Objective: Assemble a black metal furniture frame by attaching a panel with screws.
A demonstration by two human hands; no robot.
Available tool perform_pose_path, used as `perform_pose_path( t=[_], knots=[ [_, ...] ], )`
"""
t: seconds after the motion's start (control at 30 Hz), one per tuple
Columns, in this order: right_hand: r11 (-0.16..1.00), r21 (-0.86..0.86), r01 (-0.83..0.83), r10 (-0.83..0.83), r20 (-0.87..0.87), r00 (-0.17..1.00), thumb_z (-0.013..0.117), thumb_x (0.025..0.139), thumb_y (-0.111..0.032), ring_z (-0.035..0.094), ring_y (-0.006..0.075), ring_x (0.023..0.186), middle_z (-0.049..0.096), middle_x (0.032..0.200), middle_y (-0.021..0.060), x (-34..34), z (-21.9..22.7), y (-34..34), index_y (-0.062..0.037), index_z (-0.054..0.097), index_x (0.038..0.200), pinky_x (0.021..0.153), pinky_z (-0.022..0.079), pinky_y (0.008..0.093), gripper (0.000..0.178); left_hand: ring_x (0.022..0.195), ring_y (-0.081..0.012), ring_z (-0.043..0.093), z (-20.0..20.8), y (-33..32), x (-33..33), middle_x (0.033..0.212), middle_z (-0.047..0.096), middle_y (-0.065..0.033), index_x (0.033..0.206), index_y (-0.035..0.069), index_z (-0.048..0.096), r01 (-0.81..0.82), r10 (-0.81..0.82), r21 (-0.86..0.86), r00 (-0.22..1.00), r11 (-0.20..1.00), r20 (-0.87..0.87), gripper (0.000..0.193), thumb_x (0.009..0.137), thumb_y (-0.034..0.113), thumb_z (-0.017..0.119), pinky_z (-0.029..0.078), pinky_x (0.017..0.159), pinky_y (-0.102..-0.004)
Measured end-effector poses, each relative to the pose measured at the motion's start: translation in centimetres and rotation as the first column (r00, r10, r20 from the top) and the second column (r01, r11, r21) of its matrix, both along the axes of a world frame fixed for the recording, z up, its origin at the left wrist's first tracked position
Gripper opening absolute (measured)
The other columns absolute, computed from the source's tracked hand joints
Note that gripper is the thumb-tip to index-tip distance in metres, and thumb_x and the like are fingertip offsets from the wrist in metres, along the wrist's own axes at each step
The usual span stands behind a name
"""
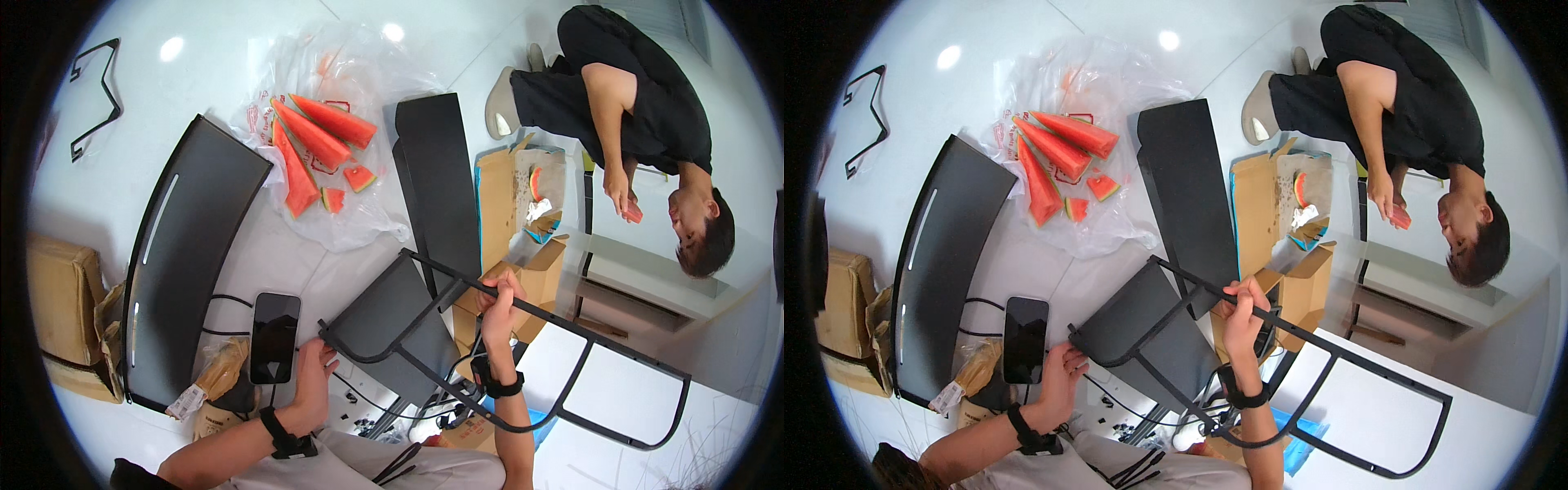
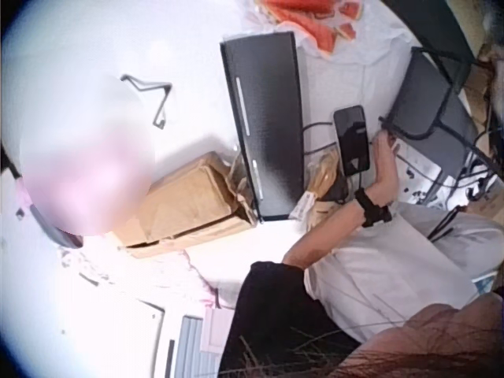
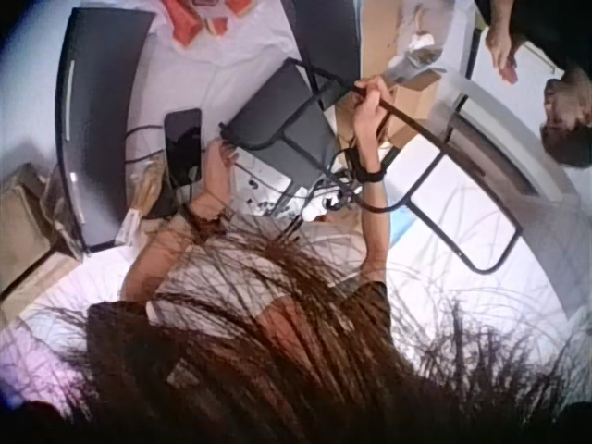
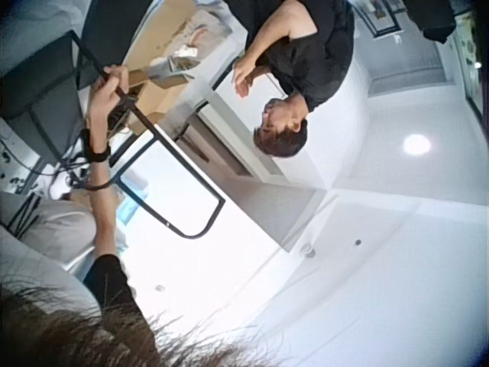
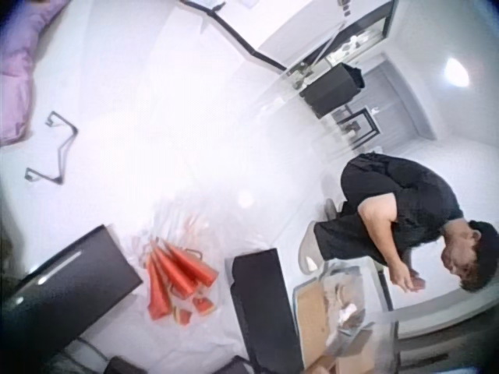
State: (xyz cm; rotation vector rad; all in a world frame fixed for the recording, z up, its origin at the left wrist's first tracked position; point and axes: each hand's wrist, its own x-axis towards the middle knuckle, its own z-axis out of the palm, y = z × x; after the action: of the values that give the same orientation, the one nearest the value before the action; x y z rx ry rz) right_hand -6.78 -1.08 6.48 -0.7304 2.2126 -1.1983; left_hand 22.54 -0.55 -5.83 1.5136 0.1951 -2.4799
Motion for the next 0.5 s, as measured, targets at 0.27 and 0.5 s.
perform_pose_path(
  t=[0.27,0.5],
  knots=[
    [1.000,-0.029,0.010,-0.009,0.018,1.000,0.041,0.100,-0.016,0.032,0.0032,0.047,0.045,0.068,-0.0004,1.0,-0.3,-0.5,-0.0043,0.047,0.076,0.042,0.025,0.0206,0.027,0.093,-0.0171,0.055,-0.2,-2.2,-1.0,0.099,0.060,-0.0034,0.102,0.011,0.056,0.160,-0.165,0.109,0.986,0.981,0.038,0.037,0.095,0.047,0.051,0.042,0.090,-0.0353],
    [0.994,-0.036,0.107,-0.108,-0.016,0.994,0.042,0.102,-0.019,0.032,0.0032,0.046,0.050,0.071,0.0011,0.5,-1.1,0.1,-0.0088,0.046,0.075,0.041,0.025,0.0215,0.029,0.086,-0.0172,0.052,-1.3,-1.1,-0.6,0.093,0.057,-0.0046,0.098,0.010,0.056,0.064,-0.066,0.092,0.997,0.994,0.025,0.028,0.095,0.038,0.052,0.043,0.080,-0.0340]
  ],
)
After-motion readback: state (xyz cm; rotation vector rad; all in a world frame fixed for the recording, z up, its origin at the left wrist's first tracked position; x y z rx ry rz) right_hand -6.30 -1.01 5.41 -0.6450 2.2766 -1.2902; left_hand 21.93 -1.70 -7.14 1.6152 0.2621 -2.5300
